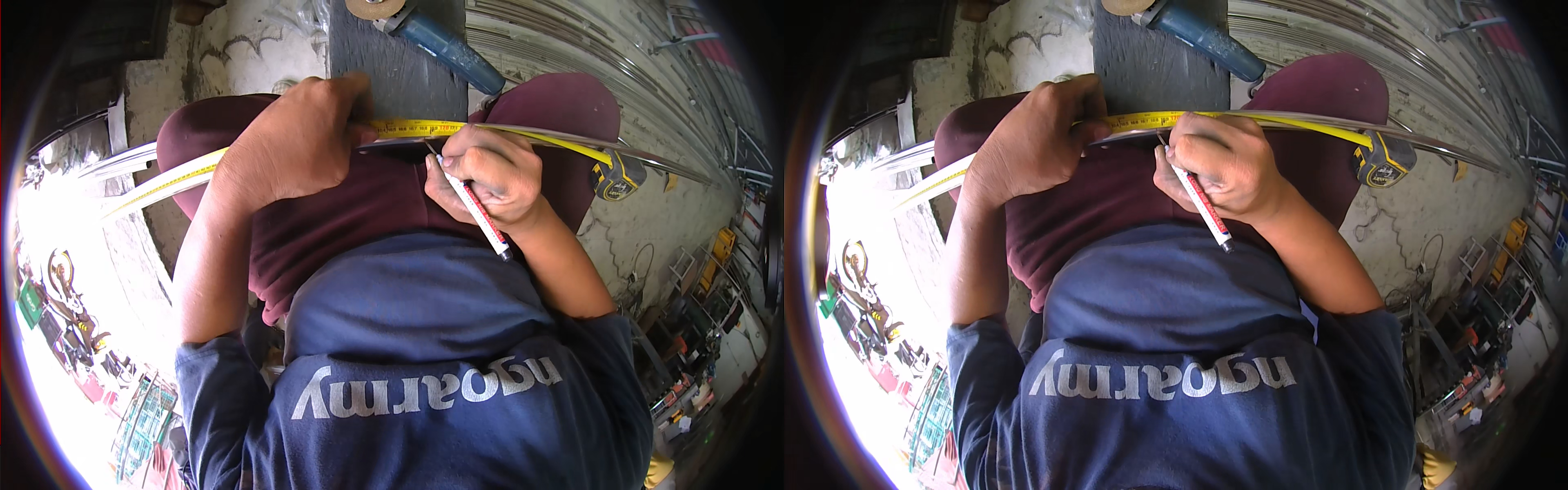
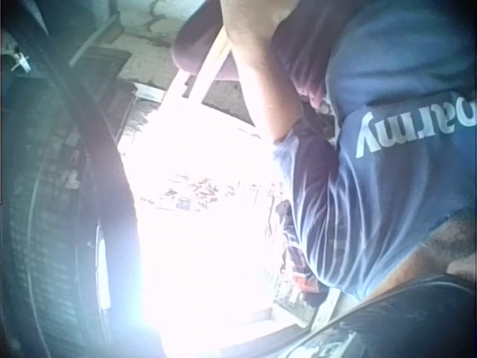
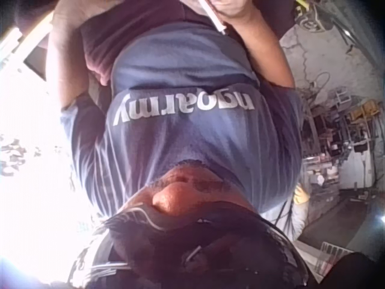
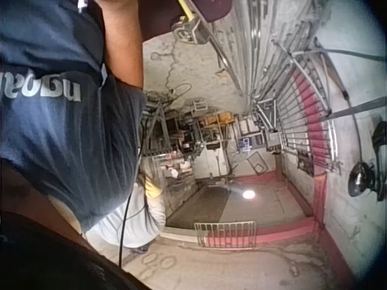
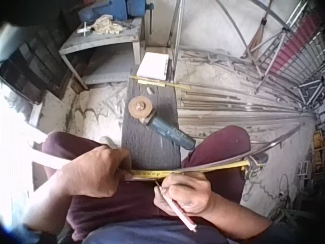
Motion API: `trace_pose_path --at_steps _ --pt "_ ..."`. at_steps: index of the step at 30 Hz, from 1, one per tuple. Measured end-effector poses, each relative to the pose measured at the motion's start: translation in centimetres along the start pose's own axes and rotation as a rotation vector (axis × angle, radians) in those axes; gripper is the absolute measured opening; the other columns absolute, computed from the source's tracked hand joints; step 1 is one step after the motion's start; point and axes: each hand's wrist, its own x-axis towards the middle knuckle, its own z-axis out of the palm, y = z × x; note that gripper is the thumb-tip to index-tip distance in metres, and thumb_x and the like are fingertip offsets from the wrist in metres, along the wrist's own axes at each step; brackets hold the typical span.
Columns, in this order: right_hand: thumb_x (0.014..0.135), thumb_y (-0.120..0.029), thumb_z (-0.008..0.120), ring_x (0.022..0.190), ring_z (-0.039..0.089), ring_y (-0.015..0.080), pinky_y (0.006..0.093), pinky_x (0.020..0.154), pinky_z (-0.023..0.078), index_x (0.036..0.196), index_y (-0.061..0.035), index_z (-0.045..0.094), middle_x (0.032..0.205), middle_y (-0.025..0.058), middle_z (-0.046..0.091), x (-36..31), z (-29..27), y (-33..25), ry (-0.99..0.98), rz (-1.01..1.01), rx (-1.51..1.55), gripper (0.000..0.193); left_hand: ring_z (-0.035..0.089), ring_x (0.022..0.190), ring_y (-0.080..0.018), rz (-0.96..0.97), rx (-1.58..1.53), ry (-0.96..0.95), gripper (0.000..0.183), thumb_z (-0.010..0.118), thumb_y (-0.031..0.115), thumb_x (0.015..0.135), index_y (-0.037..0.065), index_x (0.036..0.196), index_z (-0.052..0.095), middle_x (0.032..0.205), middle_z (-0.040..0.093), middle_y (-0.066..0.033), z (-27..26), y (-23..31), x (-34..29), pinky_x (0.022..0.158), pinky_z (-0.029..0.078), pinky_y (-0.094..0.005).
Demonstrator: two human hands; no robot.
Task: Measure a metal pipe with a tape measure and mark it for cutting.
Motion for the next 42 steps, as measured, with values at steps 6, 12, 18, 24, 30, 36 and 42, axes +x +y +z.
trace_pose_path --at_steps 6,12,18,24,30,36,42 --pt "0.070 0.010 0.082 0.053 0.060 0.0220 0.0320 0.048 0.047 0.084 -0.0036 0.057 0.073 0.0091 0.062 -0.6 0.0 -0.4 -0.008 -0.104 -0.041 0.032 0.067 0.082 -0.0422 0.046 0.000 0.033 0.013 0.072 0.001 0.088 -0.001 0.096 0.062 0.082 0.068 -0.0222 0.1 -0.3 -0.2 0.074 0.052 -0.0447" --pt "0.078 0.006 0.083 0.059 0.067 0.0209 0.0327 0.055 0.055 0.109 -0.0025 0.070 0.085 0.0115 0.072 -1.3 -3.5 -2.5 -0.113 -0.095 -0.197 0.035 0.066 0.085 -0.0452 0.029 -0.026 0.026 0.012 0.070 0.000 0.086 -0.001 0.095 0.061 0.086 0.068 -0.0232 0.0 0.1 -0.2 0.076 0.050 -0.0479" --pt "0.091 -0.009 0.075 0.076 0.074 0.0297 0.0399 0.068 0.061 0.111 -0.0027 0.070 0.097 0.0163 0.075 -2.5 -9.5 -3.3 -0.092 -0.029 -0.451 0.022 0.066 0.086 -0.0449 -0.016 -0.039 0.003 0.013 0.070 0.001 0.086 -0.001 0.095 0.062 0.087 0.068 -0.0234 -0.4 0.7 -0.5 0.077 0.050 -0.0486" --pt "0.084 -0.016 0.084 0.109 0.069 0.0408 0.0558 0.101 0.048 0.094 -0.0081 0.049 0.120 0.0220 0.072 -4.0 -13.9 -2.9 -0.136 0.042 -0.882 0.037 0.067 0.087 -0.0451 -0.011 -0.009 0.013 0.013 0.071 0.001 0.086 0.000 0.096 0.062 0.085 0.069 -0.0229 -0.2 0.7 -1.0 0.077 0.051 -0.0498" --pt "0.082 -0.022 0.085 0.122 0.063 0.0417 0.0590 0.106 0.041 0.102 -0.0092 0.045 0.133 0.0224 0.066 -5.8 -15.0 -2.5 -0.193 0.134 -0.943 0.047 0.067 0.087 -0.0453 -0.001 -0.034 0.009 0.014 0.072 0.001 0.086 0.000 0.096 0.062 0.083 0.069 -0.0225 -0.4 0.8 -0.9 0.077 0.052 -0.0505" --pt "0.082 -0.020 0.086 0.127 0.056 0.0476 0.0583 0.108 0.040 0.112 -0.0088 0.035 0.142 0.0279 0.055 -7.9 -15.6 -1.2 -0.105 0.225 -0.866 0.060 0.068 0.088 -0.0450 0.009 -0.056 0.034 0.017 0.074 0.006 0.087 0.001 0.098 0.063 0.085 0.070 -0.0230 -0.2 0.2 -1.6 0.077 0.053 -0.0503" --pt "0.083 -0.018 0.088 0.114 0.060 0.0437 0.0512 0.098 0.051 0.115 -0.0084 0.027 0.130 0.0312 0.053 -9.0 -17.9 -0.8 -0.026 0.251 -0.674 0.070 0.070 0.080 -0.0409 0.168 0.006 0.228 0.012 0.075 0.010 0.087 0.005 0.096 0.070 0.081 0.071 -0.0188 -2.9 -3.8 -4.6 0.073 0.054 -0.0499"
